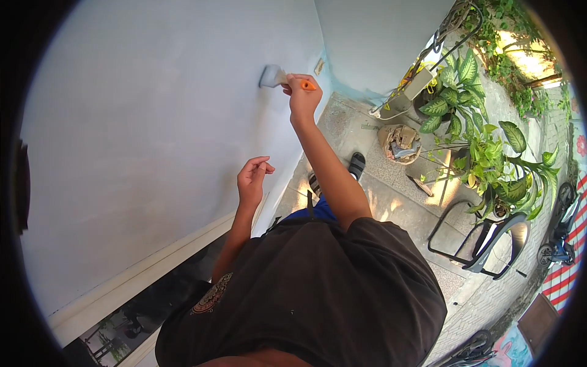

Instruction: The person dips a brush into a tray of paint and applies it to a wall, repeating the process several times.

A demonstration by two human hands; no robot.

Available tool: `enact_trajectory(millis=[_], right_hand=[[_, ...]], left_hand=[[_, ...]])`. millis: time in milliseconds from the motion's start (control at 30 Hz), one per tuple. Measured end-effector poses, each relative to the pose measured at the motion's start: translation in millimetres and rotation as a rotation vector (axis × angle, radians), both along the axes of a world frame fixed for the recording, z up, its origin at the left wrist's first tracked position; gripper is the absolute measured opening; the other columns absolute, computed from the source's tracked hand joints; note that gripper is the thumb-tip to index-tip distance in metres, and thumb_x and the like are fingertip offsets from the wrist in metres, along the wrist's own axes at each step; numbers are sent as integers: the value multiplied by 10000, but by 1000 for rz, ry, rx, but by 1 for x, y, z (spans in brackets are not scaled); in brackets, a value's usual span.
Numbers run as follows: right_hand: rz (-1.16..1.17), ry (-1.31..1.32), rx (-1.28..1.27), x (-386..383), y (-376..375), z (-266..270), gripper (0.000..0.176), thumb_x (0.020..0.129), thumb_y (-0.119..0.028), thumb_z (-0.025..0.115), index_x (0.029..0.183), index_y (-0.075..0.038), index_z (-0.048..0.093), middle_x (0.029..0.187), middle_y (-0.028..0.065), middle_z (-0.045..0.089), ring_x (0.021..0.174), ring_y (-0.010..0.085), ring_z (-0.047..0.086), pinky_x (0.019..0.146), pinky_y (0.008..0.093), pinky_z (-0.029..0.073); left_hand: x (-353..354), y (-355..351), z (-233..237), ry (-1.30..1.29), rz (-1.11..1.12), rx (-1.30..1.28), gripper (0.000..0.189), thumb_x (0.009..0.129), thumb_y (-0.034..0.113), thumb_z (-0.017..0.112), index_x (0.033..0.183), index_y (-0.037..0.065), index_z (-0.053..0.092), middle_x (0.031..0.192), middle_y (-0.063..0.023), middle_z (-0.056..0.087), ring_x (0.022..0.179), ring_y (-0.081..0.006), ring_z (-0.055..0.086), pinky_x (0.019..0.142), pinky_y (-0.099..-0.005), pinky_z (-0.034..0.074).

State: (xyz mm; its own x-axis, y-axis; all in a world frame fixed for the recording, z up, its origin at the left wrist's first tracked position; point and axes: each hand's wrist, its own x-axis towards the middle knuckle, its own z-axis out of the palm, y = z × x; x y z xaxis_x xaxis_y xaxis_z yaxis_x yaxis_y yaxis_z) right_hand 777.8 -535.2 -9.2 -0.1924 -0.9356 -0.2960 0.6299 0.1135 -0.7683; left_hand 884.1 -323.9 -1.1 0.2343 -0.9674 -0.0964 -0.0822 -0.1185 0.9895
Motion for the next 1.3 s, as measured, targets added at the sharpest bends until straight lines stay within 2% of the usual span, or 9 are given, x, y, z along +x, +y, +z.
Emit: enact_trajectory(millis=[200, 333, 467, 633, 767, 1033, 1100, 1167, 1300], right_hand=[[60, -446, -212, -27, -36, 37, 156, 880, -85, 631, 988, -27, 534, 936, 115, 605, 856, 294, 659, 704, 335, 535], [193, -420, -164, -23, -71, -61, 148, 888, -82, 624, 1002, -41, 538, 967, 118, 616, 883, 299, 661, 729, 351, 545], [148, -416, 108, -24, -60, -164, 197, 856, -77, 662, 1016, -17, 564, 946, 118, 630, 851, 297, 681, 711, 337, 567], [-27, -78, 355, -29, -54, -195, 107, 828, -67, 663, 899, -14, 602, 883, 108, 648, 719, 253, 679, 630, 303, 581], [-29, 171, 278, -26, -63, -168, 76, 804, -53, 664, 833, -1, 617, 845, 115, 638, 670, 229, 655, 607, 310, 582], [-54, -148, -187, -37, -79, 69, 102, 811, -26, 645, 867, 35, 584, 847, 138, 611, 716, 270, 656, 643, 331, 572], [-26, -383, -318, -46, -81, 76, 137, 853, -25, 614, 963, 18, 544, 909, 155, 605, 775, 326, 667, 667, 340, 555], [24, -378, -307, -44, -87, 60, 142, 861, -37, 613, 969, 13, 537, 923, 151, 603, 796, 328, 664, 675, 345, 555], [77, -436, -138, -18, -81, -49, 202, 874, -61, 622, 1029, 5, 509, 950, 150, 602, 845, 327, 664, 672, 349, 559]], left_hand=[[-6, -6, 4, 0, 11, 11, 183, 952, 50, 500, 1084, -27, 601, 827, -70, 625, 814, -140, 617, 785, -290, 498], [-7, -9, 2, 4, 22, -9, 182, 950, 58, 512, 1081, -26, 605, 838, -68, 637, 815, -131, 624, 780, -277, 498], [-7, -9, 0, 0, 42, -12, 180, 949, 56, 510, 1077, -28, 606, 836, -67, 636, 814, -131, 625, 782, -277, 499], [-7, -9, 7, -7, 37, 2, 182, 952, 61, 506, 1077, -27, 605, 835, -62, 634, 815, -137, 625, 782, -282, 500], [-6, -10, 4, -3, 31, -22, 182, 954, 64, 505, 1076, -27, 605, 832, -62, 633, 815, -140, 626, 782, -282, 500], [-6, -12, 5, 23, 4, -41, 184, 954, 66, 506, 1082, -24, 602, 831, -65, 632, 824, -139, 626, 784, -280, 497], [-5, -12, 5, 23, 1, -40, 185, 954, 65, 505, 1082, -25, 602, 832, -66, 633, 824, -139, 626, 787, -280, 497], [-3, -10, 5, 19, 2, -40, 185, 954, 65, 505, 1083, -25, 602, 833, -66, 634, 825, -139, 627, 790, -280, 497], [-1, -7, 6, 24, -6, -38, 185, 953, 64, 505, 1083, -26, 602, 839, -68, 638, 826, -137, 626, 795, -279, 496]])
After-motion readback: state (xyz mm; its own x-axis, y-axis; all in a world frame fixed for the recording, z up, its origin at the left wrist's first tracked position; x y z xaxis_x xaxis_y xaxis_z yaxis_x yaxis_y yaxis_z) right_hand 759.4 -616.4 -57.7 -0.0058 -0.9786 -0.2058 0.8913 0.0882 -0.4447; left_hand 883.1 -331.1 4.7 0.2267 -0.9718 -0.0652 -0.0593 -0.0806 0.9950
